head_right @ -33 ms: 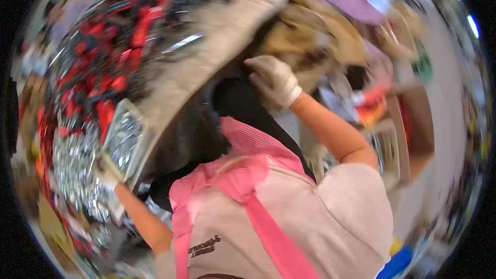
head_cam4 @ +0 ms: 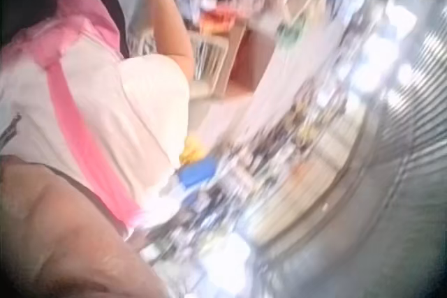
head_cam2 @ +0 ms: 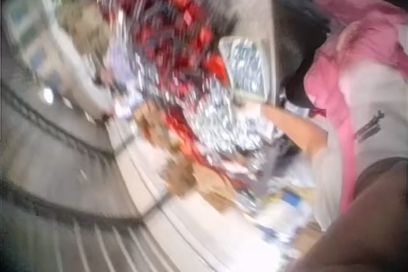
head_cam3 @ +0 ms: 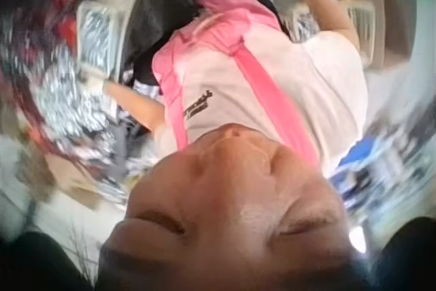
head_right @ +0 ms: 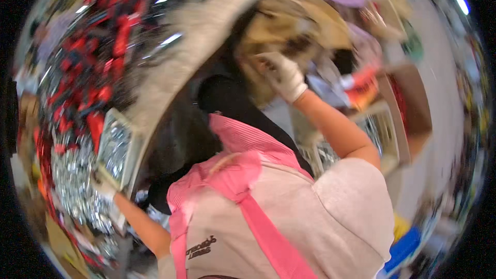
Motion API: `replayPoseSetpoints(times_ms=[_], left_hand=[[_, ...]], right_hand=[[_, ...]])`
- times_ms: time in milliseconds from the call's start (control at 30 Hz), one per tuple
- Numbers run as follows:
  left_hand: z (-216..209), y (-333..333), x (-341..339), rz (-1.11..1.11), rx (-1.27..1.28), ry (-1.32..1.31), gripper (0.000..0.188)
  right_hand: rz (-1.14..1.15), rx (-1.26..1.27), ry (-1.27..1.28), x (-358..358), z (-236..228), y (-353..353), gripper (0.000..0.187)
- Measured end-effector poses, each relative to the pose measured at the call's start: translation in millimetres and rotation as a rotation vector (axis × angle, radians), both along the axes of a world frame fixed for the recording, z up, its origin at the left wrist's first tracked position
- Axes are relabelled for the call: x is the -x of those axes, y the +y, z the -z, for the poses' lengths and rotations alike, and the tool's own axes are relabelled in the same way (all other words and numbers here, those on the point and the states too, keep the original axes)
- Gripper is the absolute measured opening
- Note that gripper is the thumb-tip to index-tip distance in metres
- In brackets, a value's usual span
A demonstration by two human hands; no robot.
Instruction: Assembling various metal and plastic components to create a hand-held toggle clamp or similar manual tool.
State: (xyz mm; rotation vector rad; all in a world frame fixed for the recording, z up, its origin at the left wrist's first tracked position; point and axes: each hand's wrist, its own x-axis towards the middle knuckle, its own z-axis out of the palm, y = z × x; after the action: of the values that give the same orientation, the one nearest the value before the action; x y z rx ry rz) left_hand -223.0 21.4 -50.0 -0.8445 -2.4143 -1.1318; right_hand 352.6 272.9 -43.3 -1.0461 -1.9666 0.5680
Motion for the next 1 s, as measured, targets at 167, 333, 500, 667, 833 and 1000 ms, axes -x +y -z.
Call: replayPoseSetpoints(times_ms=[167,333,500,667,833,1000], left_hand=[[19,-23,64,-0.097,0.183,0.242,0.031],[10,-10,64,-0.095,0.193,0.318,0.035],[-3,-23,49,-0.233,0.228,0.417,0.034],[-31,-31,-51,-0.242,0.294,0.398,0.033],[-35,-65,-29,-0.325,0.424,0.336,0.034],[-40,-53,-55,-0.227,0.504,0.416,0.036]], right_hand=[[1.207,0.254,0.03,-268,109,-151,0.025],[1.331,0.909,-0.558,-368,196,-342,0.039],[0.719,1.251,-0.937,-330,250,-327,0.07],[0.178,1.184,-1.219,-354,306,-322,0.078],[0.015,0.547,-1.257,-386,380,-368,0.078],[-0.319,0.781,-1.146,-372,297,-349,0.078]])
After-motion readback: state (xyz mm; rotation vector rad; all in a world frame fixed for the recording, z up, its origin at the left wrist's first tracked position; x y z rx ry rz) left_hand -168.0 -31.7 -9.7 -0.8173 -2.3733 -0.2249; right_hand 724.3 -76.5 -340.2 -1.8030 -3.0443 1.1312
